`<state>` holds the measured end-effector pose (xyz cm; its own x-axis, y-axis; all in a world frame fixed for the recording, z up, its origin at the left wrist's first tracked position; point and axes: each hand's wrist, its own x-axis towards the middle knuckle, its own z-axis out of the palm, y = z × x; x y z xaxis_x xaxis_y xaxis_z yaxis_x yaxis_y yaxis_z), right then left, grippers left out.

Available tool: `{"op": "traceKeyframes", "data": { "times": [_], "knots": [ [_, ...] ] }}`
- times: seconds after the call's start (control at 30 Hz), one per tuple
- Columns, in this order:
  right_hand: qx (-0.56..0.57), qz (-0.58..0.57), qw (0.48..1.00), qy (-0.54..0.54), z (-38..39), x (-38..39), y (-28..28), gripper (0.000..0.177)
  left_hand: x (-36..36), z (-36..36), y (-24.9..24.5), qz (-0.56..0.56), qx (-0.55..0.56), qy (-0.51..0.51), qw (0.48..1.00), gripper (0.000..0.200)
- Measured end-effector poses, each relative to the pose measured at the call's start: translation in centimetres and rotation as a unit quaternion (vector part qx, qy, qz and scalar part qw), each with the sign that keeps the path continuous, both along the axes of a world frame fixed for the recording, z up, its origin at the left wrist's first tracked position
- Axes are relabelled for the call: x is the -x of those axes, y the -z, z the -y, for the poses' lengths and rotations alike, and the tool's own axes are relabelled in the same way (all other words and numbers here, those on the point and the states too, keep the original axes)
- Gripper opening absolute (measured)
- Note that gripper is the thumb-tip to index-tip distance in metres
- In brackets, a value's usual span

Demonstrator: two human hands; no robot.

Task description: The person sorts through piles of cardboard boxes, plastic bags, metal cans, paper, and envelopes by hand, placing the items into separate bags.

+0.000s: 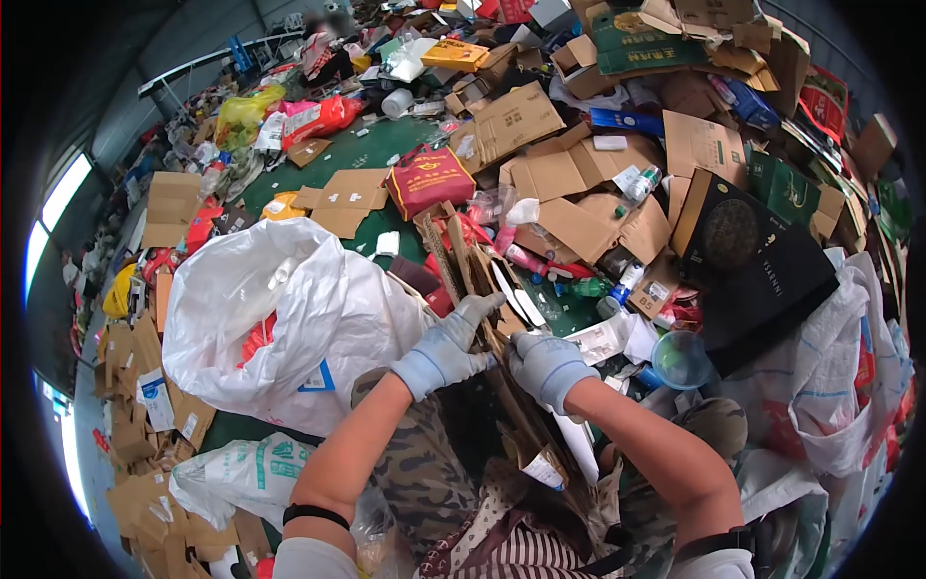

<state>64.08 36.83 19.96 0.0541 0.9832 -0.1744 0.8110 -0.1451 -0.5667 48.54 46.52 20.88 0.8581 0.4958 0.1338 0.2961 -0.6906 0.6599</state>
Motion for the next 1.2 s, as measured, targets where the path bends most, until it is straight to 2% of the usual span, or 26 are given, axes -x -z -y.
{"op": "traceKeyframes", "data": {
  "times": [0.07,0.17,0.3,0.37,0.47,0.5,0.63,0.7,0.8,0.83,0.97,1.07,1.1,1.2],
  "knots": [
    [0.034,0.029,0.999,-0.024,-0.7,0.4,-0.5,0.029,0.2,-0.2,0.3,-0.005,0.006,-0.003,1.000,0.075],
    [0.163,0.015,0.985,-0.055,-1.0,0.4,-3.2,0.032,0.5,-0.2,0.1,-0.029,-0.005,0.004,1.000,0.077],
    [0.268,-0.019,0.960,-0.082,-0.9,0.3,-1.6,0.032,0.9,0.0,0.5,-0.014,-0.019,0.006,1.000,0.079],
    [0.222,0.034,0.970,-0.094,0.7,0.8,-1.0,0.032,1.0,0.7,-0.2,-0.045,-0.002,0.002,0.999,0.076],
    [0.191,0.080,0.974,-0.093,1.5,0.6,-1.6,0.033,0.9,0.6,0.4,-0.046,-0.019,0.050,0.997,0.072],
    [0.187,0.089,0.974,-0.088,2.0,0.2,-2.1,0.033,0.6,0.9,0.3,-0.038,-0.023,0.042,0.998,0.063],
    [0.118,0.116,0.984,-0.058,4.3,-0.5,-3.7,0.031,0.1,0.9,0.4,-0.062,-0.045,0.017,0.997,0.050],
    [0.086,0.122,0.988,-0.036,5.9,-1.3,-3.6,0.031,0.4,0.7,0.5,-0.059,-0.044,0.013,0.997,0.050],
    [0.079,0.121,0.989,0.040,7.5,-1.2,-3.4,0.035,0.4,0.8,0.6,-0.056,-0.036,0.001,0.998,0.048],
    [0.135,0.137,0.981,0.038,7.5,-0.8,-2.3,0.043,0.1,0.9,0.5,-0.055,-0.035,0.002,0.998,0.047],
    [0.151,0.123,0.978,0.070,7.4,-1.2,-0.4,0.047,0.0,1.5,-0.4,-0.031,-0.035,0.012,0.999,0.045],
    [0.123,0.102,0.984,0.083,8.0,-4.3,0.1,0.052,0.7,1.2,1.1,0.034,0.042,0.017,0.998,0.041],
    [0.098,0.083,0.984,0.126,8.5,-6.3,1.0,0.049,1.1,1.2,0.6,0.011,-0.009,0.021,1.000,0.033],
    [0.065,-0.006,0.979,0.195,10.1,-11.6,3.8,0.044,1.8,1.3,0.2,-0.060,0.050,-0.048,0.996,0.028]
  ]
}}
